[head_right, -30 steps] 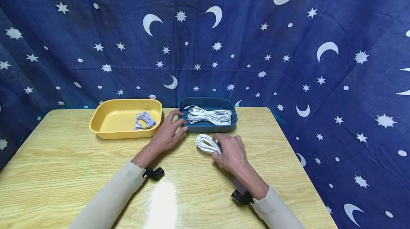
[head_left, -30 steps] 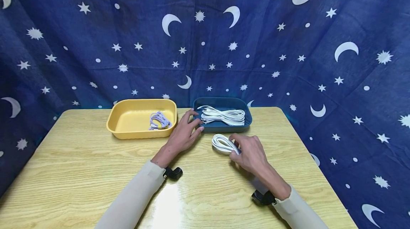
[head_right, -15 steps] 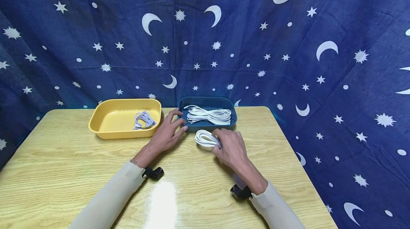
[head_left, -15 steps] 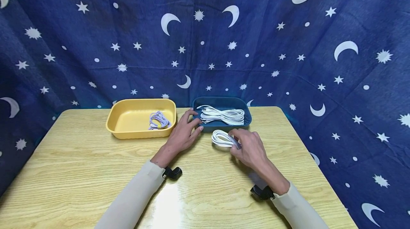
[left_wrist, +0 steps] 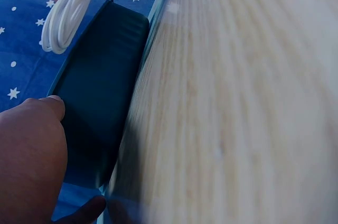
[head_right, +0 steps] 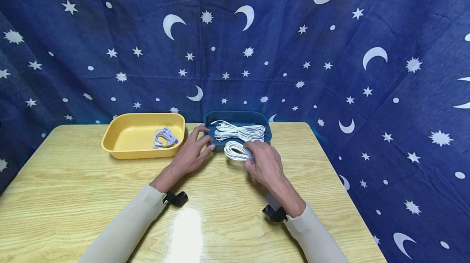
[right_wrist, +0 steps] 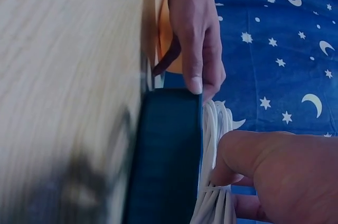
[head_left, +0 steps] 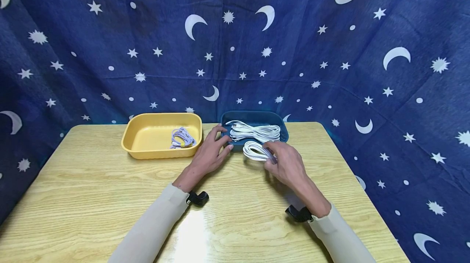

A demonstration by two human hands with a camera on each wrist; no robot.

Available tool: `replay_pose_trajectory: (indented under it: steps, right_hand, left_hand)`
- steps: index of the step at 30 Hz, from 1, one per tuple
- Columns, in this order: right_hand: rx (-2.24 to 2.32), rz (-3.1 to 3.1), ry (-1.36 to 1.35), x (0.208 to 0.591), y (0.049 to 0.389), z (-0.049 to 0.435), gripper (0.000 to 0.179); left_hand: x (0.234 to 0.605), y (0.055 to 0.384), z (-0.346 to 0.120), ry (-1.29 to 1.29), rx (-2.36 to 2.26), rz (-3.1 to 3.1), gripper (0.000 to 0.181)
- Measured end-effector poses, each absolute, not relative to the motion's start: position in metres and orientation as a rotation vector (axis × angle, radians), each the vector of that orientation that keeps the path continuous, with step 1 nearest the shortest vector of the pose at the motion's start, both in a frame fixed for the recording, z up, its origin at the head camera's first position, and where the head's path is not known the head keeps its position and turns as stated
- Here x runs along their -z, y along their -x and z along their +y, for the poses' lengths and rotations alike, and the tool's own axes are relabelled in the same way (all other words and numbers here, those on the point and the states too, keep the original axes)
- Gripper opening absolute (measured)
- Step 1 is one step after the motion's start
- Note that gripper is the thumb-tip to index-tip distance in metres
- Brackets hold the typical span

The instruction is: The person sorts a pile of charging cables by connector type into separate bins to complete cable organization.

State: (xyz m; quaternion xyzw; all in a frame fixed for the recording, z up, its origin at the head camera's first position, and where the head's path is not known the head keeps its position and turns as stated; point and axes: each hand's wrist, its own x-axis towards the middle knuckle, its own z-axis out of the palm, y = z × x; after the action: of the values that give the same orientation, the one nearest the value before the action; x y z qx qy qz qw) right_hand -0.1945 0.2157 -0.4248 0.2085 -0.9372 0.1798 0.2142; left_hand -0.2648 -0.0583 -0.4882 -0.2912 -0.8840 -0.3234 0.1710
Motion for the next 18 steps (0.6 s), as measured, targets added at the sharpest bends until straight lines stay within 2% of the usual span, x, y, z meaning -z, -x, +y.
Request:
replay_pose_trajectory:
  steps: [12,18]
  right_hand:
    - [-0.477,-2.546,-0.637,0.415,0.207,0.218,0.034]
    - [-0.445,-2.549,-0.655,0.413,0.216,0.216,0.039]
  left_hand:
    - [0.487,0.265,-0.058,0.836,0.922,-2.508,0.020]
    - [0.488,0.266,-0.059,0.831,0.924,-2.515,0.020]
